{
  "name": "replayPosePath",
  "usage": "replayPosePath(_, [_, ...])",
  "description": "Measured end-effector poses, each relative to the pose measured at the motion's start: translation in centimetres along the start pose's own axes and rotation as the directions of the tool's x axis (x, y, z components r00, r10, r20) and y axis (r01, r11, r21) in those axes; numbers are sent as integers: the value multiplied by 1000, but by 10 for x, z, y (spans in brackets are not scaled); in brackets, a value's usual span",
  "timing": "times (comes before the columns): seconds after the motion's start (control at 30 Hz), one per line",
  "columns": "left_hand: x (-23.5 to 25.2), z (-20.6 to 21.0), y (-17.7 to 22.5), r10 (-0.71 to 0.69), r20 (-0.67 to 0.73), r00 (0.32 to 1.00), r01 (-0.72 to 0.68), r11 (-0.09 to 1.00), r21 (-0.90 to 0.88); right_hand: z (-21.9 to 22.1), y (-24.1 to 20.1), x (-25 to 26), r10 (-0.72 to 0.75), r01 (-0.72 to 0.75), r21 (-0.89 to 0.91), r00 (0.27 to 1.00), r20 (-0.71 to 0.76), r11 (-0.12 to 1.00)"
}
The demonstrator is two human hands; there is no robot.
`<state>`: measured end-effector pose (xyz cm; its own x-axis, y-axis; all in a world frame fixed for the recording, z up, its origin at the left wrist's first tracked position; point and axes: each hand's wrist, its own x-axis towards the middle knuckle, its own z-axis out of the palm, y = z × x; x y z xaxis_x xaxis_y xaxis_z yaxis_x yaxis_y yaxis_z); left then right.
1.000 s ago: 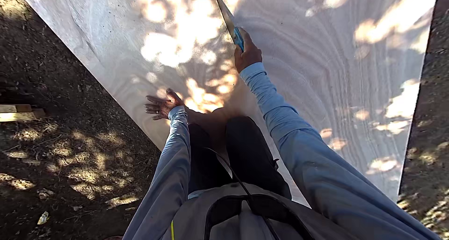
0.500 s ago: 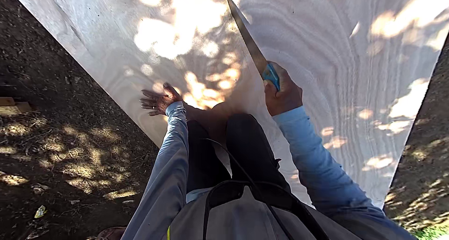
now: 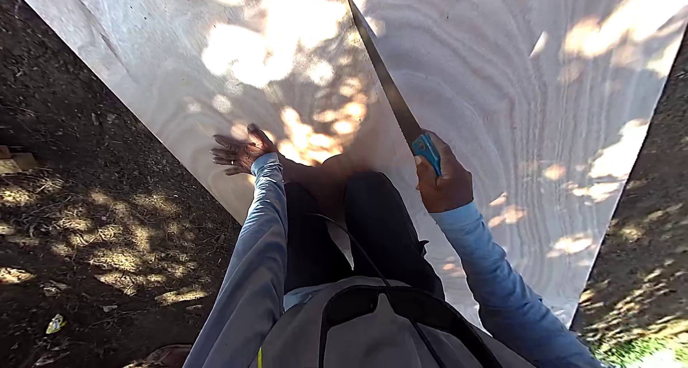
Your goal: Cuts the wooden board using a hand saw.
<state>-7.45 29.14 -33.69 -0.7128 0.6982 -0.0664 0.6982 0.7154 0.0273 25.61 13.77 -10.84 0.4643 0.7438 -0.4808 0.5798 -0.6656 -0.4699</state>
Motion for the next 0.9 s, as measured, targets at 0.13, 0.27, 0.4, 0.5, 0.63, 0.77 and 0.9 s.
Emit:
replayPosePath(0.13, [0,-2,3,-7,2,1000,7,1000,-9,13,-53,74,-9,10,-48,1000,18,999])
replayPosePath(0.27, [0,-2,-1,-9,2,1000,9,1000,0,45,-105,192,4,0,-61,998,65,998])
replayPosePath(0.4, [2,-2,0,1,1,1000,-1,1000,-12,32,-86,152,-12,14,-38,998,55,999])
replayPosePath(0.5, [-1,-3,-8,-4,9,1000,4,1000,8,32,-18,53,-19,18,-5,1000,-9,1000])
replayPosePath(0.63, [-1,-3,-4,9,-2,1000,-9,1000,27,11,17,-21,8,-8,-18,1000,-25,1000])
replayPosePath(0.77, [-2,-3,1,8,1,1000,-8,1000,19,25,-33,70,-42,40,-60,999,-21,997])
replayPosePath(0.9, [2,3,-3,4,-11,1000,-4,1000,8,55,-100,197,-18,20,-68,999,37,997])
